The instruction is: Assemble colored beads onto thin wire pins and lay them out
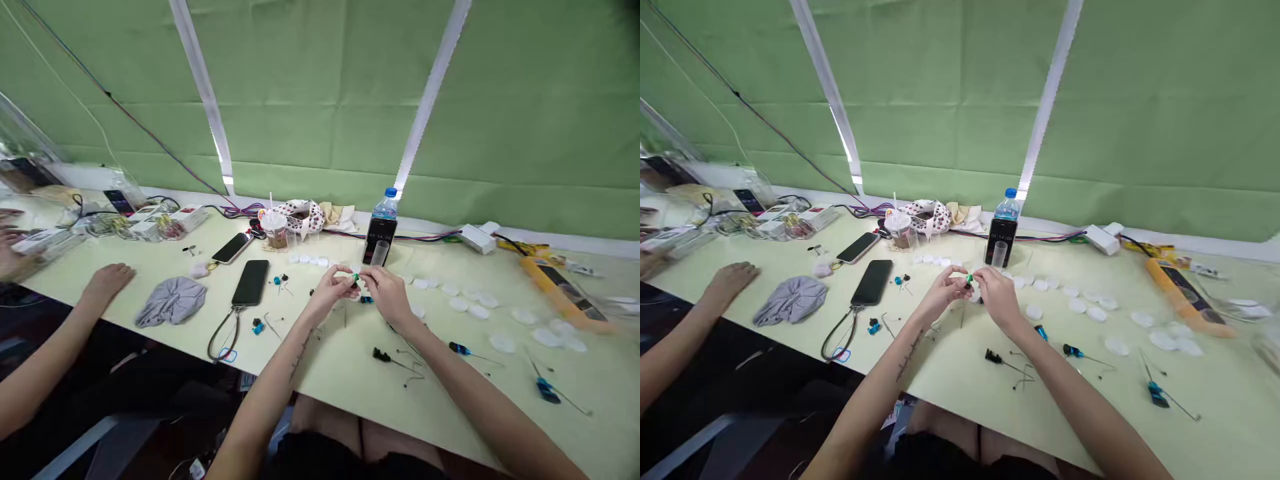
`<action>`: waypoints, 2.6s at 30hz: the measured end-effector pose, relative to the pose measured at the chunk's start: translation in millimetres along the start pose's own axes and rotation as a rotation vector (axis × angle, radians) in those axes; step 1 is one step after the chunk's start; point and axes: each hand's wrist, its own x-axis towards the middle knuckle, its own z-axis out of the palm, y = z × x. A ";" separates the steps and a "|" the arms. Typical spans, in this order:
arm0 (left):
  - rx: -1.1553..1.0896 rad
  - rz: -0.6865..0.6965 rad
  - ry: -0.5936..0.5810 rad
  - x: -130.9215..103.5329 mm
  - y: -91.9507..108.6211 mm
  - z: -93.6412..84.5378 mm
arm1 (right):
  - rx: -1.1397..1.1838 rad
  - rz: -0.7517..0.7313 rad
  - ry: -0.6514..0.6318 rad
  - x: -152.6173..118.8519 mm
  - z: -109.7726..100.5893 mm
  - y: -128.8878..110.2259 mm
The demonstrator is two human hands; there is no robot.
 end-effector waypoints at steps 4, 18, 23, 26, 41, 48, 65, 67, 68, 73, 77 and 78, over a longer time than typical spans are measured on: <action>0.023 0.048 0.031 1.3 -0.6 -1.2 | 0.164 0.162 0.002 -0.6 0.6 0.0; 0.113 0.060 0.061 3.9 -1.1 -0.1 | 0.525 0.503 -0.069 6.7 8.9 2.2; 0.051 -0.006 0.033 -0.1 3.4 2.1 | 0.177 0.253 -0.010 -3.0 8.8 -1.1; 0.028 -0.041 0.043 -1.7 6.5 2.5 | -0.014 0.061 -0.002 -9.1 11.5 4.9; 0.215 -0.085 0.007 -3.3 5.1 -1.3 | -0.056 -0.277 -0.243 -18.9 -10.5 2.1; 0.213 -0.237 -0.181 -6.0 -3.5 3.2 | 0.149 -0.098 -0.334 -6.7 -21.5 -17.4; 0.188 0.026 0.391 7.3 6.0 -36.2 | -0.109 -0.022 -0.480 -3.8 29.0 3.9; 0.205 0.048 0.357 7.1 5.8 -37.4 | -0.246 -0.095 -0.527 -6.2 37.0 0.7; 0.219 0.054 0.345 7.1 5.1 -37.3 | -0.299 -0.115 -0.540 -6.4 40.3 -0.9; 0.302 0.068 0.334 8.8 -0.7 -36.0 | -0.439 -0.132 -0.599 -0.9 51.7 -3.4; 0.350 0.110 0.357 10.1 -4.5 -36.6 | -0.452 -0.134 -0.602 -2.6 55.5 -0.9; 0.357 0.116 0.359 10.1 -5.0 -36.7 | -0.444 -0.126 -0.599 -4.1 55.7 -0.4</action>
